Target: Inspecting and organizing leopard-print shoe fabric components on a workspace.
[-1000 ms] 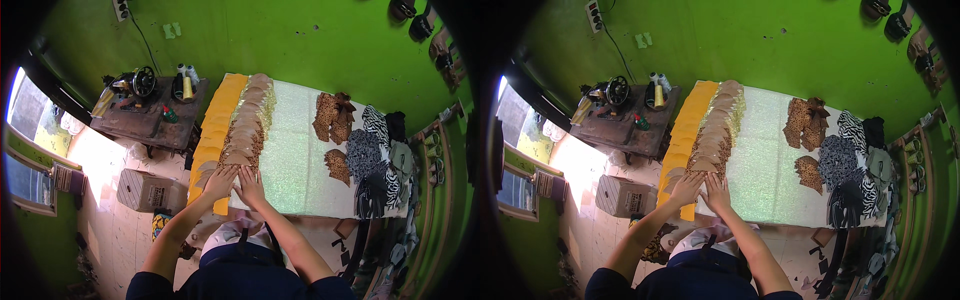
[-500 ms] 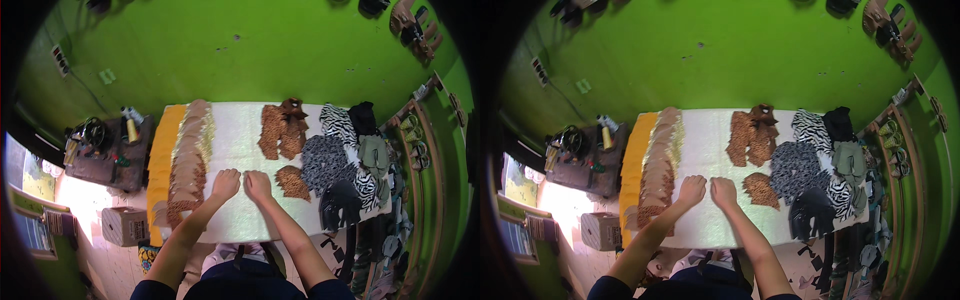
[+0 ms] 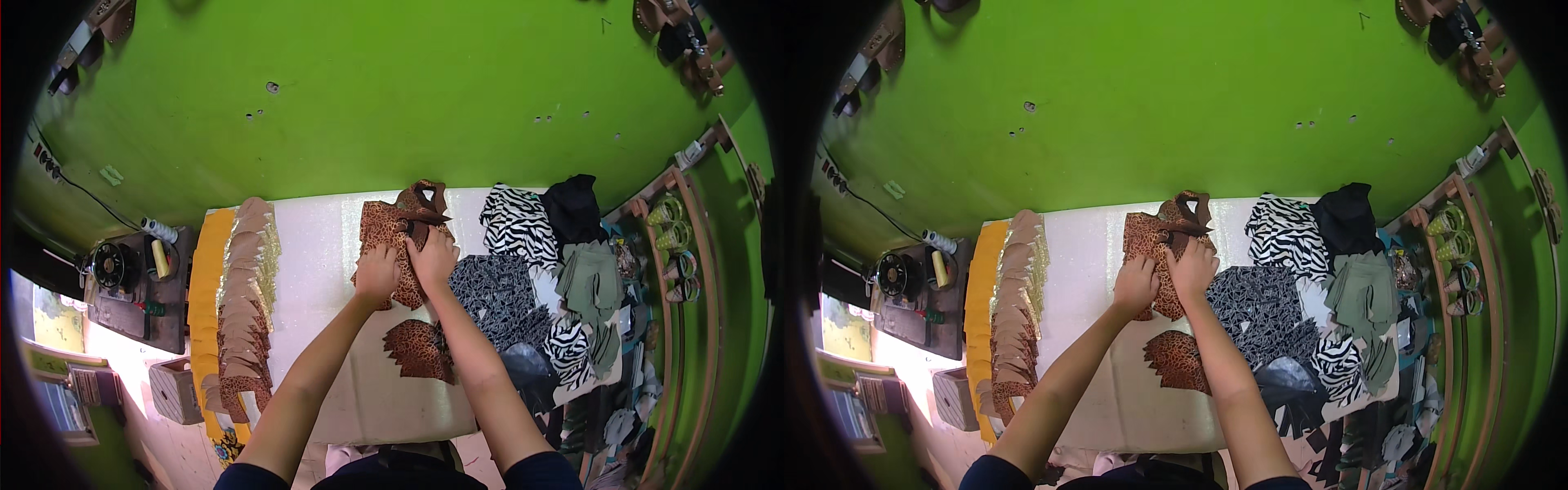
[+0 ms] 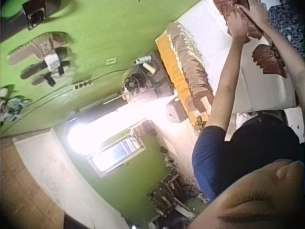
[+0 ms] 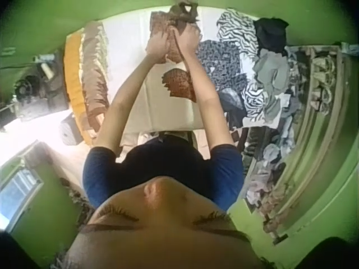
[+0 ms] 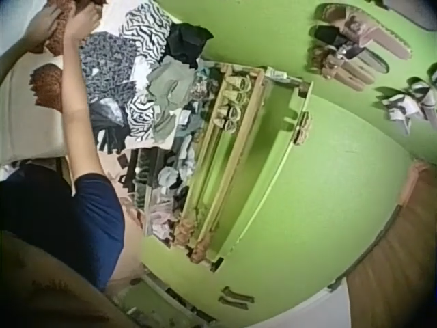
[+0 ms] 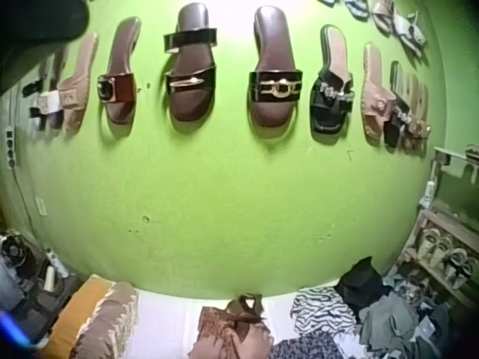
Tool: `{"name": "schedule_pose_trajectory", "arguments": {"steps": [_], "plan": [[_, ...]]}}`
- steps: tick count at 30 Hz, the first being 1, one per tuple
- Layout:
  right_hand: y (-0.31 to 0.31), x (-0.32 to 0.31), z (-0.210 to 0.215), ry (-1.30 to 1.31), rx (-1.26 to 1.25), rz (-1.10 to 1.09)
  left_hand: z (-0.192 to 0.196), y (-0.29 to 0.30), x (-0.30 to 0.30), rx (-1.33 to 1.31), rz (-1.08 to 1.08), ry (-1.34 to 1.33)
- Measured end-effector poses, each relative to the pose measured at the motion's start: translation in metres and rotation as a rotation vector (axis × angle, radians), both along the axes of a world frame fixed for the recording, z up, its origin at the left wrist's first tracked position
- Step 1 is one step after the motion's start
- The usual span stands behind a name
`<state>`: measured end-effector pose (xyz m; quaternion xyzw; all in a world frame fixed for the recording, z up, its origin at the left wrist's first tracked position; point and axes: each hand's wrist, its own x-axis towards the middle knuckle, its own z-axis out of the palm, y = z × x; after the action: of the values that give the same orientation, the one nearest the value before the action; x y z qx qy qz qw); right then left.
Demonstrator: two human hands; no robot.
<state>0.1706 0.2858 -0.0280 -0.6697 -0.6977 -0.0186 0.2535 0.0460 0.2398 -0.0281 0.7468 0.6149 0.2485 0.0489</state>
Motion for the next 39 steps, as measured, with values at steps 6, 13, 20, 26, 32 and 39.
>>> {"name": "schedule_pose_trajectory", "arguments": {"steps": [6, 13, 20, 26, 32, 39], "plan": [[0.009, 0.016, -0.017, 0.068, 0.116, 0.135, 0.001, 0.015, 0.01, 0.026, 0.053, -0.087], [-0.01, 0.026, 0.031, 0.198, 0.397, 0.384, 0.049, 0.014, 0.017, 0.309, 0.126, -0.123], [-0.038, 0.033, 0.051, 0.291, 0.326, 0.488, 0.065, -0.003, -0.011, -0.223, -0.054, -0.186], [-0.077, 0.003, 0.086, 0.252, 0.122, 0.646, 0.083, -0.051, -0.042, 0.206, -0.257, 0.196], [-0.114, -0.023, 0.08, 0.266, -0.334, 0.762, 0.088, -0.1, -0.077, 0.301, -0.332, 0.237], [-0.175, -0.035, 0.082, 0.57, -0.776, 0.706, 0.08, -0.18, -0.104, -0.234, -0.258, -0.061]]}}
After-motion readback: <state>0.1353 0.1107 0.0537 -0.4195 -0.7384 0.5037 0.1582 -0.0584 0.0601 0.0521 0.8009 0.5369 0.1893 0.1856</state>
